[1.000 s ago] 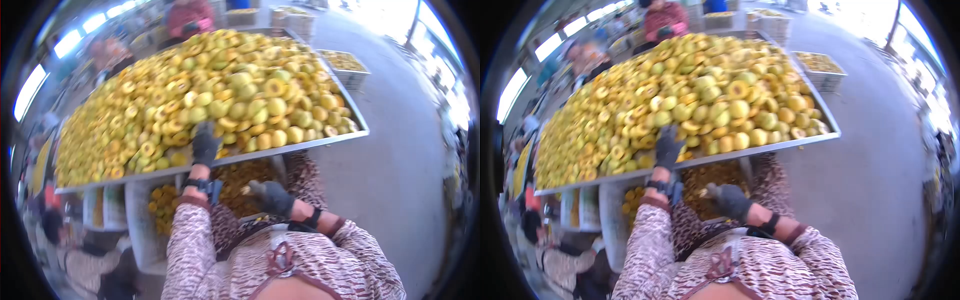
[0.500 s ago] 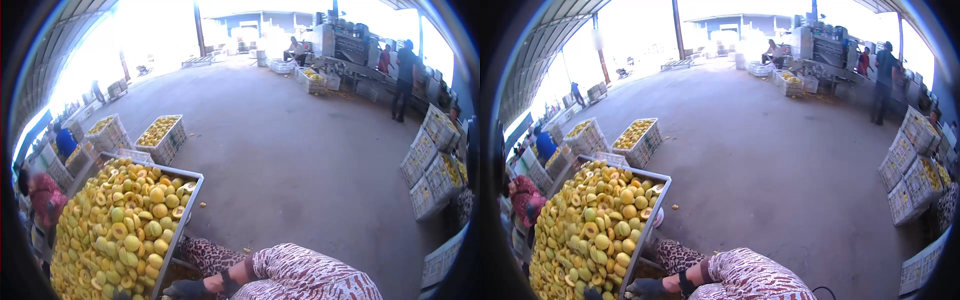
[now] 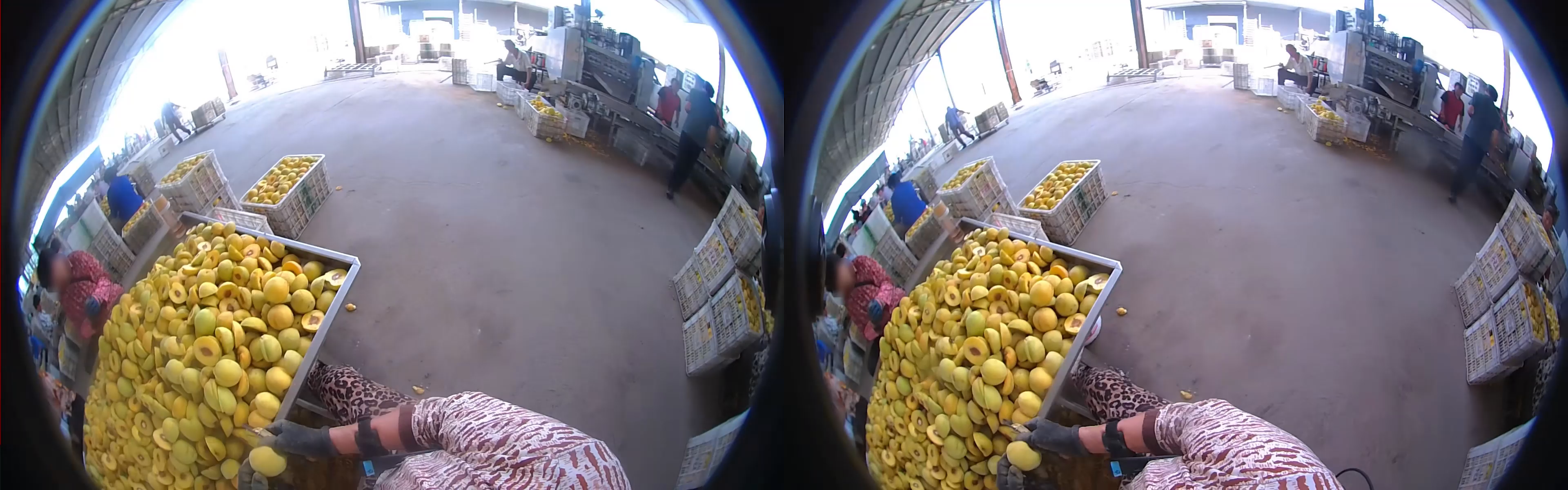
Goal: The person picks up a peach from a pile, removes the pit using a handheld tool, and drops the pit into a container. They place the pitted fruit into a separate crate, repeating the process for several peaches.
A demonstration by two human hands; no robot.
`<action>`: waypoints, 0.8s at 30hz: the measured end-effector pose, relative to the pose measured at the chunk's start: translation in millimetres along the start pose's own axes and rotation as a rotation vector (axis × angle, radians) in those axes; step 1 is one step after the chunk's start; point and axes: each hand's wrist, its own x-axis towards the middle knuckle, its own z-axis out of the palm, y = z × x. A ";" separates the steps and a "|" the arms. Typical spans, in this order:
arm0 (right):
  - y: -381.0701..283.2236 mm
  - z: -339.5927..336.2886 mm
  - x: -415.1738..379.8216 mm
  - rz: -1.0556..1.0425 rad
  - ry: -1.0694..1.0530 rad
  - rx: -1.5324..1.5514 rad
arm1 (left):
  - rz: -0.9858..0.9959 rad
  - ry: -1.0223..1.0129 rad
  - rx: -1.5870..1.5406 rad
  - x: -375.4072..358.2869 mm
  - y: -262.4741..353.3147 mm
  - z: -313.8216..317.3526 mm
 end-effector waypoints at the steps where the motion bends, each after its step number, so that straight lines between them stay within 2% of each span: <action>1: 4.3 6.0 2.8 0.012 -0.012 0.005 | 0.023 -0.011 -0.046 0.3 4.1 6.7; 3: 12.1 14.4 13.9 -0.257 0.040 -0.131 | 0.028 -0.025 -0.309 16.5 15.0 26.2; 5: -23.7 11.4 -9.6 -0.431 0.132 -0.584 | -0.156 -0.055 -1.079 44.9 41.2 51.0; 7: -30.5 10.4 -9.4 -0.569 0.166 -0.899 | -0.407 0.050 -1.785 51.9 49.7 60.5; 8: -24.4 7.0 -4.5 -0.648 0.196 -0.995 | -0.130 0.054 -1.184 53.2 48.9 60.0; 9: -43.8 6.1 -12.5 -0.552 0.168 -1.038 | 0.054 0.193 -0.572 53.5 48.8 59.1; 10: -51.9 2.6 -15.2 -0.575 0.160 -1.057 | -0.298 0.238 -1.401 58.1 50.8 60.8; 11: -43.8 -1.6 -9.7 -0.539 0.187 -0.953 | -0.406 0.246 -1.689 53.1 31.3 70.8; 12: -38.5 -9.4 -6.3 -0.568 0.142 -0.877 | -0.473 0.369 -1.762 55.6 17.8 77.9; 13: -51.4 -5.3 -13.9 -0.546 0.082 -0.644 | -0.445 0.369 -1.867 59.2 15.3 75.5; 15: -42.4 -11.5 -20.5 -0.362 -0.059 -0.504 | -0.438 0.371 -1.764 60.9 25.9 62.6; 18: -26.3 -4.7 -33.1 -0.253 -0.127 -0.486 | -0.408 0.308 -1.805 58.4 23.9 64.8; 22: -34.9 2.5 -29.6 -0.243 -0.120 -0.664 | -0.412 0.332 -1.678 53.3 17.9 67.1; 24: -37.0 9.7 -27.0 -0.378 -0.178 -0.744 | -0.386 0.355 -1.592 52.6 21.5 66.8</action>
